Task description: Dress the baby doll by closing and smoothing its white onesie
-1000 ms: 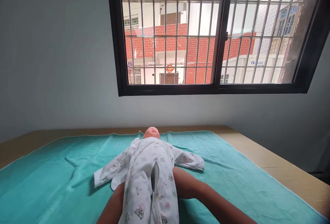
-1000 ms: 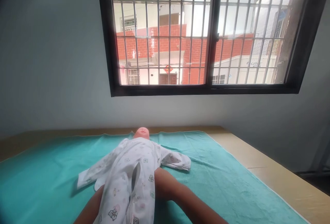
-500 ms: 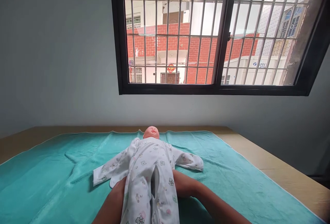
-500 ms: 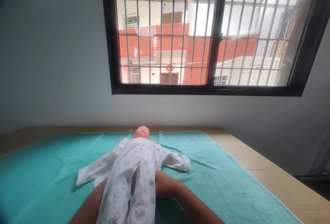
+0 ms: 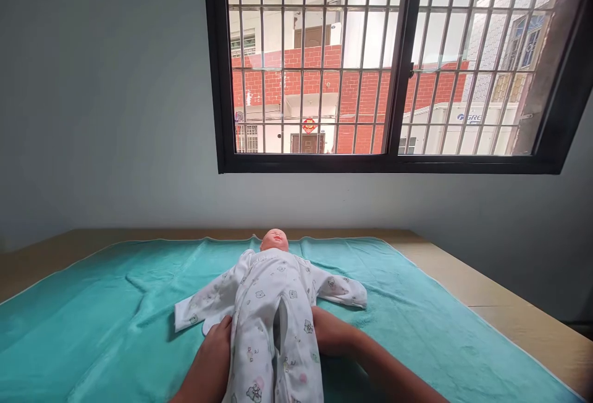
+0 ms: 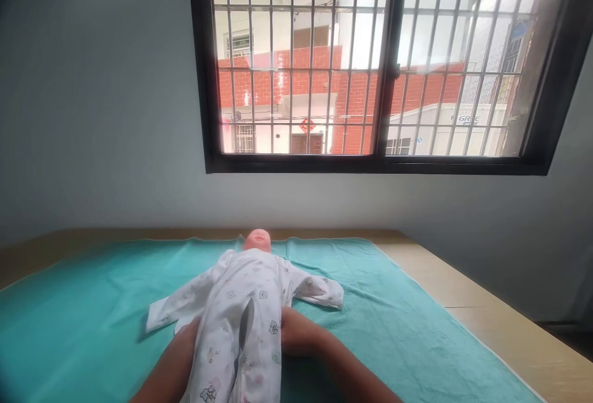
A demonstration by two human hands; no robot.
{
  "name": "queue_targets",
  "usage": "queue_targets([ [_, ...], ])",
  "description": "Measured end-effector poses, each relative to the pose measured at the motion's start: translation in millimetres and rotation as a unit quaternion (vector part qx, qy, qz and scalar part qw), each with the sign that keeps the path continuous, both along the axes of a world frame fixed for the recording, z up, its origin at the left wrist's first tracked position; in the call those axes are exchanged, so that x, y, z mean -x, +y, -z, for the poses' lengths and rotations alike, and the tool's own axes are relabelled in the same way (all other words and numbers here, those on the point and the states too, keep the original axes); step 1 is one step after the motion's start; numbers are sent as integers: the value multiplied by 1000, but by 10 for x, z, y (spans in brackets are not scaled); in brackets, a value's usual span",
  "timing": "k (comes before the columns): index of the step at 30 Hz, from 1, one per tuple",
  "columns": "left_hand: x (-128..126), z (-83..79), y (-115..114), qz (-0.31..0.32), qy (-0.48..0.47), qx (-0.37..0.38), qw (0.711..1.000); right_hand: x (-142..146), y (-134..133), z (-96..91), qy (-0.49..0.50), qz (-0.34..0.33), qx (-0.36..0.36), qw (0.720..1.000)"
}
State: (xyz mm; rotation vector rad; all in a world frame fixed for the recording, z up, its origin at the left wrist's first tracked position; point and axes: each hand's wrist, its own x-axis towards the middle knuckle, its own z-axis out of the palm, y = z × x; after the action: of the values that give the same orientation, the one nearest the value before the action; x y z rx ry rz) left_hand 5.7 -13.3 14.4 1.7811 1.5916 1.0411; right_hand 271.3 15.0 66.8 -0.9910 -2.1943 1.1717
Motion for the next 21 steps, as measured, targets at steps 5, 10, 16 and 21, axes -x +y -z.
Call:
queue_targets([
  [5,13,-3,13,-18,16,3,1000,4,3,27,2,0,-8,1000],
  [10,20,-42,4,-19,99,13,995,35,6,30,-7,14,0,1000],
  [16,-13,-134,-65,-7,181,-11,983,34,1,67,3,20,-4,1000],
  [21,80,-192,-103,55,211,-96,971,-4,-15,57,15,17,-1,1000],
])
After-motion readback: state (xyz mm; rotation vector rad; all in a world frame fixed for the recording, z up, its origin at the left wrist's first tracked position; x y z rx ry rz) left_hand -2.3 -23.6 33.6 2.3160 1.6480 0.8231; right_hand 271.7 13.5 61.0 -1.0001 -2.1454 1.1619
